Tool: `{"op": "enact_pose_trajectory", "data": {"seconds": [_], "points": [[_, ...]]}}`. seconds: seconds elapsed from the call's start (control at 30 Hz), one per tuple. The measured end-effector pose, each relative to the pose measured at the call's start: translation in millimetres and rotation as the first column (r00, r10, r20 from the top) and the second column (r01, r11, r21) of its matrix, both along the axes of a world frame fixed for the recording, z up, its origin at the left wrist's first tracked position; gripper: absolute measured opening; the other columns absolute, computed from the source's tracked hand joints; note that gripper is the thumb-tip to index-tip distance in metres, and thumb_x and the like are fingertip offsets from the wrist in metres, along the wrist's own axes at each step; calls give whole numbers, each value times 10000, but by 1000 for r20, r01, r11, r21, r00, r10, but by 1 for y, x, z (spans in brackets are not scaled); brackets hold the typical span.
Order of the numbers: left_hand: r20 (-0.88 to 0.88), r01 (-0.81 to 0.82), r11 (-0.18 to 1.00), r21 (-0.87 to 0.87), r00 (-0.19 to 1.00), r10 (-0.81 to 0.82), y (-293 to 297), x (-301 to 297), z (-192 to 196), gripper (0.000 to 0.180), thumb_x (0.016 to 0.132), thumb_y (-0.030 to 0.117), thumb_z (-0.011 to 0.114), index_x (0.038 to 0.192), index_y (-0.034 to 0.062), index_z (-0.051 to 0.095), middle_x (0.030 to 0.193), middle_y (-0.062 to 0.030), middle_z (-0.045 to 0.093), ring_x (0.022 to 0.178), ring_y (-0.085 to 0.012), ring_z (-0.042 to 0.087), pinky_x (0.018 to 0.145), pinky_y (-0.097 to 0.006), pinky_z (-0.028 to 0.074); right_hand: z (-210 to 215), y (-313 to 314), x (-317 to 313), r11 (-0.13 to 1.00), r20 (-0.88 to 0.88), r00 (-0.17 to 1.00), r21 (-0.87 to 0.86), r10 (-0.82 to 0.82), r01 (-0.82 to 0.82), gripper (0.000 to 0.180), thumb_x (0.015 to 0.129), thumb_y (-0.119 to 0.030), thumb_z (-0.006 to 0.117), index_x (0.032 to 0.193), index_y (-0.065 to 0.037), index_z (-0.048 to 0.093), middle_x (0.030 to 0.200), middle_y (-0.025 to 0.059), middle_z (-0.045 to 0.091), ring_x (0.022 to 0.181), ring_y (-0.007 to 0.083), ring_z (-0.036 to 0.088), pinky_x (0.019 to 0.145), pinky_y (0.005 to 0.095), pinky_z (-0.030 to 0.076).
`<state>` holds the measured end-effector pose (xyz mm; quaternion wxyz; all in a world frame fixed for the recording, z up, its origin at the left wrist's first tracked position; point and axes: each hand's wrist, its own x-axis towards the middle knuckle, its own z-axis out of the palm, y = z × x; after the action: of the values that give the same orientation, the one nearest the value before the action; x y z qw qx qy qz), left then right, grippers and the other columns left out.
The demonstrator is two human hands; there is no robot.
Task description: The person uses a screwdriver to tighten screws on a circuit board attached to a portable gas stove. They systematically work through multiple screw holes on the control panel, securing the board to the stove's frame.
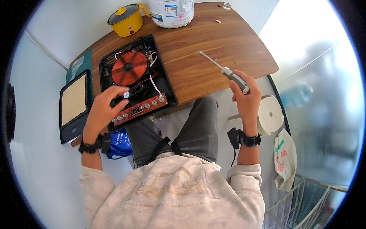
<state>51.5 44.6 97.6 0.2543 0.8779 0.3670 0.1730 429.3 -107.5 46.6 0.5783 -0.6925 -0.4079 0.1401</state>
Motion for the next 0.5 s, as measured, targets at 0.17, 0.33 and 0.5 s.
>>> {"op": "enact_pose_trajectory", "data": {"seconds": [0.17,0.33,0.5], "points": [[179,156,926,-343,979,-98,46,62,1,581,960,124,743,1493,39,527,1360,-162,667,1187,-228,681,1027,-343,551,13,-6,-26,987,-204,966,64,159,-149,293,939,-40,741,1228,1,719,966,40,681,673,60,593,520,216,482],[443,321,823,-468,891,-96,76,118,-25,635,977,194,757,1510,-26,492,1377,-167,653,1181,-206,686,1004,-303,561,16,-4,-40,975,-267,938,97,219,-200,293,941,-54,748,1227,4,718,931,38,684,643,53,578,514,204,480],[474,361,767,-531,877,-85,79,133,-17,504,982,186,751,1410,-36,603,1226,-125,732,1086,-171,719,933,-270,588,15,-6,-39,970,-230,944,110,235,-215,291,941,-51,746,1225,9,717,937,36,678,643,52,578,513,201,477]]}}
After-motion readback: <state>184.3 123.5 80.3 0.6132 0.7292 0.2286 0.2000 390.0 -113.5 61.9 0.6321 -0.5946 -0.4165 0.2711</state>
